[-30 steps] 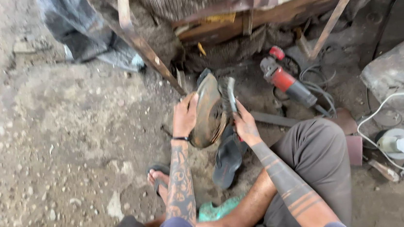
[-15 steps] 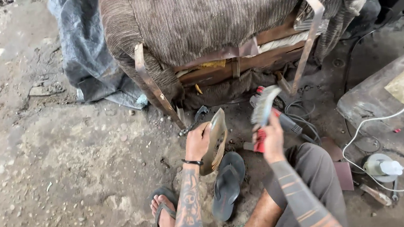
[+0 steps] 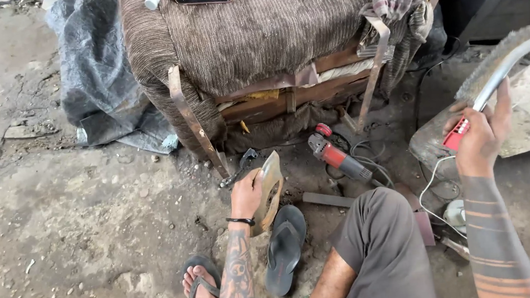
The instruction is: Cleaning a metal motorcycle part using a wire brush and a metal scraper to remove debris and rust.
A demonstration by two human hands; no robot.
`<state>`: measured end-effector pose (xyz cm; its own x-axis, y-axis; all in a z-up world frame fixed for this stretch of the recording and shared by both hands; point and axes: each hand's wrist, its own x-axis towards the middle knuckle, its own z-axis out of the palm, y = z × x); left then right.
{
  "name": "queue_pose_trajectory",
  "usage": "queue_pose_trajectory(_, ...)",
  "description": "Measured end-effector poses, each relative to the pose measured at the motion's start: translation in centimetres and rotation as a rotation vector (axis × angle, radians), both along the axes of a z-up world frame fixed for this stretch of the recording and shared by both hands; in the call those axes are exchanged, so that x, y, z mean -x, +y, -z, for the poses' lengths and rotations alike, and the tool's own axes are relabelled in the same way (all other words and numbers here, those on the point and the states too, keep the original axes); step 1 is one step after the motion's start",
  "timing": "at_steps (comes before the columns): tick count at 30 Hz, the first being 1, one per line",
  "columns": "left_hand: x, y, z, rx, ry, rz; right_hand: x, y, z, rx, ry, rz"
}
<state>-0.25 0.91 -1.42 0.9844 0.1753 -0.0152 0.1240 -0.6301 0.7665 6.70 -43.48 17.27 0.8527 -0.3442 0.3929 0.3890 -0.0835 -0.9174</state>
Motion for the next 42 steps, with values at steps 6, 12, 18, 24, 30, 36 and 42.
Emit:
queue_pose_trajectory(6,-0.3,0.1,2.1,-0.067,-0.057,-0.036,1.1,4.7,-6.4,0.368,-0.165,-0.194)
queue_pose_trajectory(12,0.5,-0.4,2.7,-0.116,-0.121,-0.048,-0.6,2.0,-9.2,0.675,-0.522,-0.179)
queue_pose_trajectory(18,1.0,0.4,-0.8,0.143,0.078,-0.065,-0.1,3.2,-6.9,-0.372,0.118,0.115)
queue_pose_trajectory(24,1.8,-1.3,-6.4,0.393,0.225,0.027,5.9,18.6,6.2,-0.272,0.559,-0.469)
queue_pose_trajectory(30,1.8,-0.7,-3.0,0.616,0.092,-0.066,13.3,25.4,16.9,-0.211,0.774,-0.781)
queue_pose_trajectory(36,1.0,-2.7,-2.7,0.617,0.107,-0.036,9.5,25.3,18.1,-0.129,0.753,-0.637)
queue_pose_trajectory(42,0.4,-3.1,-4.0,0.600,0.113,-0.048,10.6,23.9,17.8,0.022,0.796,-0.708)
